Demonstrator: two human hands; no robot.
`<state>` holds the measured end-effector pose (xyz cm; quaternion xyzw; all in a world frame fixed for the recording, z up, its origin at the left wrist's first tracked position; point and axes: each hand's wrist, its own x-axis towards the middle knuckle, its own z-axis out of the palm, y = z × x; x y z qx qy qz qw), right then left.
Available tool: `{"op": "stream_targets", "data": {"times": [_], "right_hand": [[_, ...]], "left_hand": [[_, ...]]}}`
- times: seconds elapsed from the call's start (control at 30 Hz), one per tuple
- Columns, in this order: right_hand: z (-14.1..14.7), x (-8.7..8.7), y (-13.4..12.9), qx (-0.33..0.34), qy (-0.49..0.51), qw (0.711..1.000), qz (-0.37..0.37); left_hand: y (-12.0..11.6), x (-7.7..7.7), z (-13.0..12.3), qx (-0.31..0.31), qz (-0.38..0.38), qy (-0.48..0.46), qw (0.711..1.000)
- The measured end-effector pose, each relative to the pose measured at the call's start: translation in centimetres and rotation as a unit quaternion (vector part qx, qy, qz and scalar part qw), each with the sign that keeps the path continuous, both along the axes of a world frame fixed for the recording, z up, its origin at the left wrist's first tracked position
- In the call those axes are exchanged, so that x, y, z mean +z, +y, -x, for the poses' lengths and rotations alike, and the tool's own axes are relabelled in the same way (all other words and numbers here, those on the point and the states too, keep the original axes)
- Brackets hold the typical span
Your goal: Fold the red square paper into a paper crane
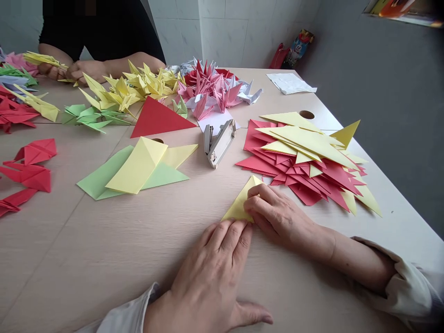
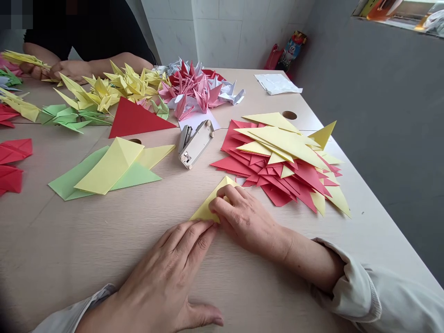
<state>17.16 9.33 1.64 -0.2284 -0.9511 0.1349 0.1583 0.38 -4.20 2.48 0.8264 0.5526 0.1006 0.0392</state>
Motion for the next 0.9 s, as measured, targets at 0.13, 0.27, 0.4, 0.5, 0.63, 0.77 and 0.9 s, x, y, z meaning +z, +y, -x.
{"op": "stream_targets", "data": {"times": [0.13, 0.27, 0.4, 0.5, 0.63, 0.77, 0.9], "right_hand": [[-0.6, 0.3, 0.9, 0.095, 0.001, 0.995, -0.014], [-0.9, 1.1, 1.4, 0.186, -0.017, 0.981, -0.042], [-0.7, 1.5, 1.6, 0.210, -0.026, 0.977, -0.008], [-0.7, 1.5, 1.7, 0.210, -0.034, 0.977, 0.006], [-0.5, 1.6, 1.6, 0.206, -0.054, 0.977, -0.011], [0.2, 2.4, 1.3, 0.197, -0.094, 0.975, -0.036], [1.0, 3.1, 0.8, 0.180, -0.134, 0.973, -0.059]], "left_hand": [[1.3, 0.6, 0.4, 0.005, 0.034, -0.020, 0.999], [3.9, 1.6, 3.0, -0.026, 0.081, -0.087, 0.993], [6.1, 2.0, 5.9, -0.100, 0.096, -0.139, 0.981], [6.7, 2.0, 6.9, -0.124, 0.117, -0.157, 0.973], [6.6, 2.1, 7.2, -0.105, 0.145, -0.184, 0.966], [6.5, 2.4, 7.3, -0.039, 0.180, -0.213, 0.959], [6.6, 2.4, 7.3, -0.009, 0.196, -0.220, 0.956]]}}
